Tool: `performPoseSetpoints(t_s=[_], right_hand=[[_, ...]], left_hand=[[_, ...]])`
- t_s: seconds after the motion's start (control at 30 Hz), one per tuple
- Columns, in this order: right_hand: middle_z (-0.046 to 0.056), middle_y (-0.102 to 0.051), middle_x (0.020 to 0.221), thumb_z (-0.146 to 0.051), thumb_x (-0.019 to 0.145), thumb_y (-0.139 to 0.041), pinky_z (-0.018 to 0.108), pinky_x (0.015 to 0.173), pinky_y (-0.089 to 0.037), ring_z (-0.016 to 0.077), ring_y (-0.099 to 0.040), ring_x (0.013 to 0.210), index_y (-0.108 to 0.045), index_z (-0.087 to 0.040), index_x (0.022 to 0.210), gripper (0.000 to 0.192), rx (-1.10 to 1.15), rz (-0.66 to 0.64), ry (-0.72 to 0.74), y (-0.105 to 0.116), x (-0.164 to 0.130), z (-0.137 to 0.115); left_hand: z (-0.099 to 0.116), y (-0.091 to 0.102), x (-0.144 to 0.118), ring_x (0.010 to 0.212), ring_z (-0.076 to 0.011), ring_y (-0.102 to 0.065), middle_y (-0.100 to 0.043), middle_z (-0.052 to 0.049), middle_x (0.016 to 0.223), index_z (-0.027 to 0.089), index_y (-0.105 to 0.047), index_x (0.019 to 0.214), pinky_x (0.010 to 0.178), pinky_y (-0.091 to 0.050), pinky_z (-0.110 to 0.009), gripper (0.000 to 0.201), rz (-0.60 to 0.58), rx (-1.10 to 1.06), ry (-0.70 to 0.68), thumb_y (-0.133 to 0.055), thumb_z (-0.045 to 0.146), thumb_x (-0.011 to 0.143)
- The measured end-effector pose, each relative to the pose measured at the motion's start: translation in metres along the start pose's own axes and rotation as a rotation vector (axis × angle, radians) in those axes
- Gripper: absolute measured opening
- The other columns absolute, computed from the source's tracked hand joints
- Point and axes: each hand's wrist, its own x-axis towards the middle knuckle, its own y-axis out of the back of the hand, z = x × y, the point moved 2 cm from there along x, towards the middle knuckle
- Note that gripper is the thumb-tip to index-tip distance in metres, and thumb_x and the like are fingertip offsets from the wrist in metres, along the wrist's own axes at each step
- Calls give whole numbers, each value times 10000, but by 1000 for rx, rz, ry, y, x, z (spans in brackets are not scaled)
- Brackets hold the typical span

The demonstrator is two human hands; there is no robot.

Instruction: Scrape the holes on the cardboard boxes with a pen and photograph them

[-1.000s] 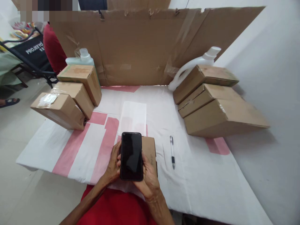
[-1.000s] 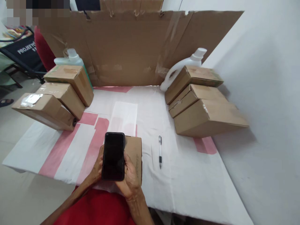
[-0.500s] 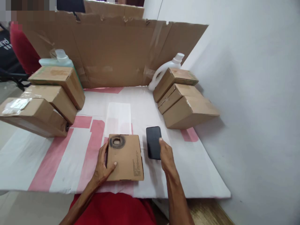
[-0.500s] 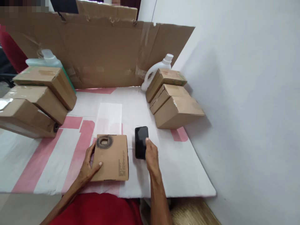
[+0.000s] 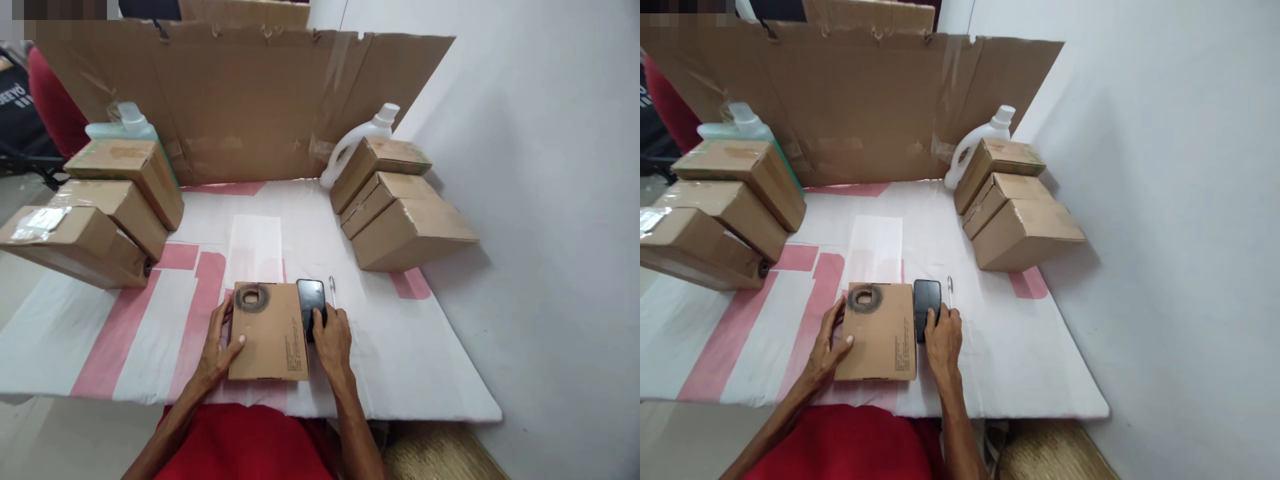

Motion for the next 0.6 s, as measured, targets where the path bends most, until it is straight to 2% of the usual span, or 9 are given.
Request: performPoseSetpoints(t_s=[0.13,0.2,0.27,0.37,0.47,0.53,0.6], right_hand=[[257,-645,1122,-542,1000,-344,577,985,-480,393,-594,1097,-702,-67,1243,643,-41,19,81,6,-15,-9],[256,-659,1244,-569,1012,-370,581,1064,-466,382,-597,1194,-698,-87,1287,645,58,-18,123,11,-30,-13],[216,-664,1356,-590,1020,-407,551,1126,-455,351,-604,1276,-680,-130,1351,630,222,-171,99,17,-51,-15],[148,-604,1512,-642,991,-485,520,1174,-448,339,-552,1405,-600,-190,1478,675,386,-414,-43,30,-83,-14],[81,-560,1571,-650,973,-525,505,1208,-420,342,-457,1494,-583,-262,1504,661,455,-516,-96,49,-96,-22],[54,-570,1558,-620,990,-513,485,1207,-419,343,-442,1501,-598,-306,1486,593,505,-528,-16,57,-93,-42],[70,-595,1506,-590,998,-518,457,1127,-494,344,-517,1423,-580,-317,1492,568,569,-534,130,57,-87,-74]], left_hand=[[-2,3,-9,1500,-346,-406,-348,-137,1629,303,-265,1644,1239,-353,-556,764,12,-5,-1,-615,474,987],[1,4,-19,1510,-346,-395,-339,-136,1642,309,-254,1647,1246,-341,-566,760,-2,18,9,-605,474,993],[6,4,-31,1528,-341,-375,-327,-134,1664,306,-247,1651,1263,-318,-566,758,-55,28,57,-593,478,999],[23,11,-46,1574,-354,-302,-310,-139,1695,279,-263,1657,1297,-258,-566,802,-147,38,167,-613,522,979],[52,35,-53,1587,-345,-279,-305,-123,1709,274,-278,1659,1305,-241,-546,800,-134,42,197,-583,569,981],[75,57,-55,1565,-329,-331,-356,-110,1688,278,-332,1641,1295,-271,-524,726,-98,52,168,-514,585,1008],[95,81,-58,1509,-333,-417,-450,-114,1630,272,-430,1592,1253,-347,-508,683,-15,107,148,-481,620,1007]])
